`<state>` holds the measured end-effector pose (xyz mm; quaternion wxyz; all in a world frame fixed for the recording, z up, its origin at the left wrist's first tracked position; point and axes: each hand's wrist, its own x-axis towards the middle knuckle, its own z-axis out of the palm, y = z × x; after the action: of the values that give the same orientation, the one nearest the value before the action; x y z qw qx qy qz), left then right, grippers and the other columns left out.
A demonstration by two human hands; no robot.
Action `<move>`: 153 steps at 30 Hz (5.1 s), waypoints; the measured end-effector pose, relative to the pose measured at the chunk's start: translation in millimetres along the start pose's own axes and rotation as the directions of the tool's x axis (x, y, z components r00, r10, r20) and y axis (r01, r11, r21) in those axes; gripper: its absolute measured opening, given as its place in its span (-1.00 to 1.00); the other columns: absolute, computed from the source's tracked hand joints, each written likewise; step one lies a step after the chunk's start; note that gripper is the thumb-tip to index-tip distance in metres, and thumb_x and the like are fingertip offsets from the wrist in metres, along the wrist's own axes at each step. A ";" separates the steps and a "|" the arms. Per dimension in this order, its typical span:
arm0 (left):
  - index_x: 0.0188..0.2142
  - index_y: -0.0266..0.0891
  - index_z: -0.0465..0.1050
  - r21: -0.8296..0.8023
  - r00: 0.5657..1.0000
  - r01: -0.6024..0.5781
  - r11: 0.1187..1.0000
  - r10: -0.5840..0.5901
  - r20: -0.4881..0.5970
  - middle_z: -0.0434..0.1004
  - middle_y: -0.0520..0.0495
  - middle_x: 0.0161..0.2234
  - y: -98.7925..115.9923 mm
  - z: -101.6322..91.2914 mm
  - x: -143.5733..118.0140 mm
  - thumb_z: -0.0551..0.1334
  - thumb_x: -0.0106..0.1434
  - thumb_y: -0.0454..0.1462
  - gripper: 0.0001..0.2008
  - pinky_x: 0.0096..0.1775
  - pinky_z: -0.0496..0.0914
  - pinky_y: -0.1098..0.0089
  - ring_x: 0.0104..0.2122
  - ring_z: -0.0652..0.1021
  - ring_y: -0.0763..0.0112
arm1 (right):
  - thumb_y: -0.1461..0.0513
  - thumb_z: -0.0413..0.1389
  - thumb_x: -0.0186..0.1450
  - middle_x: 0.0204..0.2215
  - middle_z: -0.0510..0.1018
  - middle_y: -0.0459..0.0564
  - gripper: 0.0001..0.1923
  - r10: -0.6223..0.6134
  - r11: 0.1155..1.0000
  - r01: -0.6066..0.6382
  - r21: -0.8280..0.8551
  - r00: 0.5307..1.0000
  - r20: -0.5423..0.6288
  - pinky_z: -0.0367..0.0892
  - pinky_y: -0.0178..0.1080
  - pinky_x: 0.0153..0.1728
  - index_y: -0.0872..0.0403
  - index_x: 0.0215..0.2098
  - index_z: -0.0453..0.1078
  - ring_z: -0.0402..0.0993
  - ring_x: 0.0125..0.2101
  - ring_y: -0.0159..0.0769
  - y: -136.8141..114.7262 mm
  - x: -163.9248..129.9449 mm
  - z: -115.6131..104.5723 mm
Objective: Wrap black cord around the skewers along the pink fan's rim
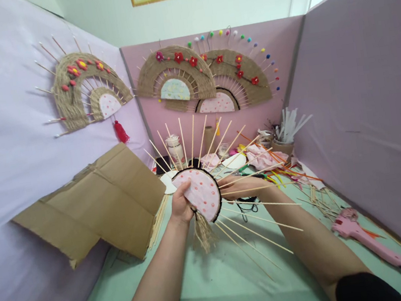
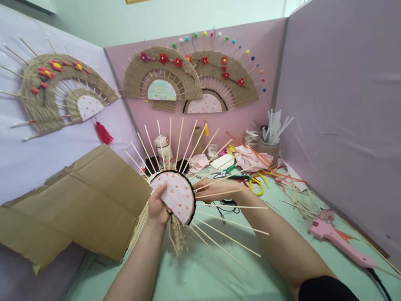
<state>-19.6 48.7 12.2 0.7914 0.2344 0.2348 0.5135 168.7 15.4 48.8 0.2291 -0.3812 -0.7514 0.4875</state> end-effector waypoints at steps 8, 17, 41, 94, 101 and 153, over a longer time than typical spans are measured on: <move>-0.27 -0.40 0.45 0.013 0.998 -0.003 1.000 0.002 0.065 0.58 -0.14 -0.46 0.4 -4.4 1.2 0.15 0.09 -0.37 -0.79 -0.22 0.45 0.33 -0.40 0.58 0.27 | 0.00 0.06 0.17 -0.49 0.36 -0.12 -0.63 0.050 0.998 -0.053 0.041 0.996 0.073 0.15 -0.46 -0.56 0.12 -0.26 0.41 0.18 -0.56 -0.53 3.1 -5.7 -7.2; -0.23 -0.39 0.44 -0.026 0.985 -0.030 0.999 0.034 0.169 0.58 -0.18 -0.35 1.4 -4.9 -4.0 0.15 0.02 -0.35 -0.72 -0.08 0.38 0.25 -0.22 0.55 0.18 | 0.04 0.09 0.18 -0.60 0.37 -0.13 -0.69 -0.004 0.999 0.000 0.041 0.996 0.086 0.21 -0.41 -0.51 0.16 -0.38 0.37 0.29 -0.58 -0.50 -1.2 -23.0 -23.1; -0.17 -0.48 0.43 -0.078 0.997 0.021 0.997 -0.026 -0.069 0.59 -0.18 -0.44 4.8 -5.9 0.1 0.10 0.05 -0.37 -0.66 -0.18 0.42 0.30 -0.43 0.58 0.27 | 0.19 0.23 0.07 -0.51 0.49 -0.09 -0.73 -0.031 0.824 0.335 0.457 0.832 -0.554 0.36 -0.20 -0.28 0.08 -0.27 0.34 0.47 -0.42 -0.35 17.1 -32.7 -58.2; -0.20 -0.33 0.43 -0.059 0.993 -0.110 0.992 0.107 -0.051 0.58 -0.09 -0.39 1.5 -3.4 13.8 0.11 0.22 -0.21 -0.74 -0.21 0.42 0.38 -0.34 0.57 0.34 | 0.21 0.00 0.19 -0.55 0.40 -0.10 -0.81 -0.026 0.996 0.028 -0.081 0.999 0.027 0.16 -0.37 -0.50 0.13 -0.36 0.41 0.23 -0.55 -0.45 8.8 11.7 4.7; -0.16 -0.31 0.39 -0.069 0.990 -0.128 0.989 0.132 0.050 0.57 -0.09 -0.28 -4.2 -1.8 7.9 0.19 0.15 -0.39 -0.77 -0.13 0.38 0.42 -0.26 0.55 0.42 | 0.08 0.14 0.11 -0.50 0.43 -0.07 -0.69 -0.021 0.992 0.036 0.120 0.992 -0.126 0.16 -0.38 -0.51 0.17 -0.32 0.40 0.26 -0.53 -0.48 19.5 0.8 -15.5; -0.24 -0.32 0.42 0.187 0.996 -0.083 0.979 0.079 0.031 0.58 -0.09 -0.31 -14.3 -5.4 16.7 0.30 0.01 -0.39 -0.73 -0.25 0.44 0.41 -0.36 0.56 0.39 | 0.19 0.24 0.04 -0.62 0.32 -0.17 -0.86 -0.138 0.834 0.537 0.126 0.424 -0.895 0.07 -0.43 -0.67 0.05 -0.43 0.44 0.18 -0.63 -0.54 2.5 -72.1 -83.6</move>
<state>-6.8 59.6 -2.9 0.7468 0.3236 0.2633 0.5179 273.0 5.2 83.6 0.7373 -0.3530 -0.4823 0.3150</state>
